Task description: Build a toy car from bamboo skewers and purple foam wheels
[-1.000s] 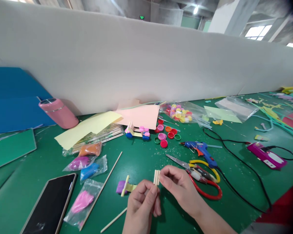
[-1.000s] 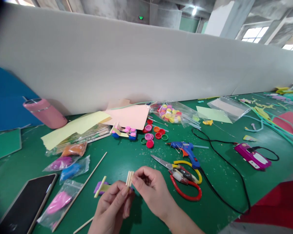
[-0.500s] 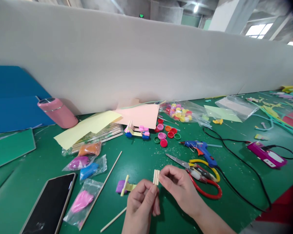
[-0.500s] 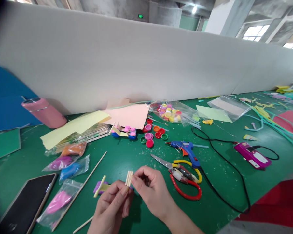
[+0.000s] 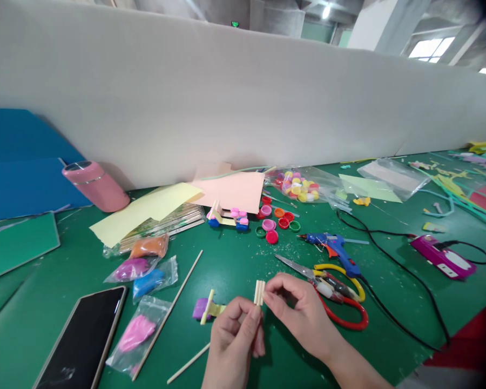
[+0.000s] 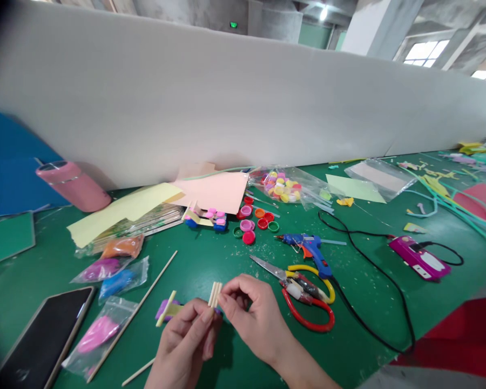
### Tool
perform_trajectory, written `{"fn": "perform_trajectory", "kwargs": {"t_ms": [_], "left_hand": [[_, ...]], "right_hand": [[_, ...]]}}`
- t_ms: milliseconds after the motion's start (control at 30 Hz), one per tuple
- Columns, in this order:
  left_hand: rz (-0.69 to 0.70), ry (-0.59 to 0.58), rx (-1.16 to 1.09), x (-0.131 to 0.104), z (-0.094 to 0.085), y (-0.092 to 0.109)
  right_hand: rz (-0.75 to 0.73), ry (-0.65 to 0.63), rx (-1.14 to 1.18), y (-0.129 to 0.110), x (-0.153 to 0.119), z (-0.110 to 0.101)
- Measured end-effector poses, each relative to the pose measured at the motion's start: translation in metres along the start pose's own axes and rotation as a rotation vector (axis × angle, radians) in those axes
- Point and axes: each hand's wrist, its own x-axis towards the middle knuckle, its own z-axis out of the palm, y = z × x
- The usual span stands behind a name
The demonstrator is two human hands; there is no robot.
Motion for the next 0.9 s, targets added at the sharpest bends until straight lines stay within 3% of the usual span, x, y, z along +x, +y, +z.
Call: {"fn": "perform_trajectory", "kwargs": {"t_ms": [300, 533, 900], "left_hand": [[0.014, -0.001, -0.031, 0.0, 0.0, 0.0], [0.01, 0.0, -0.023, 0.001, 0.0, 0.0], [-0.003, -0.007, 0.012, -0.001, 0.002, 0.001]], "right_hand": [[-0.038, 0.035, -0.079, 0.0, -0.001, -0.003], [0.027, 0.159, 0.097, 0.009, -0.002, -0.009], [0.063, 0.096, 0.107, 0.004, 0.005, -0.013]]}}
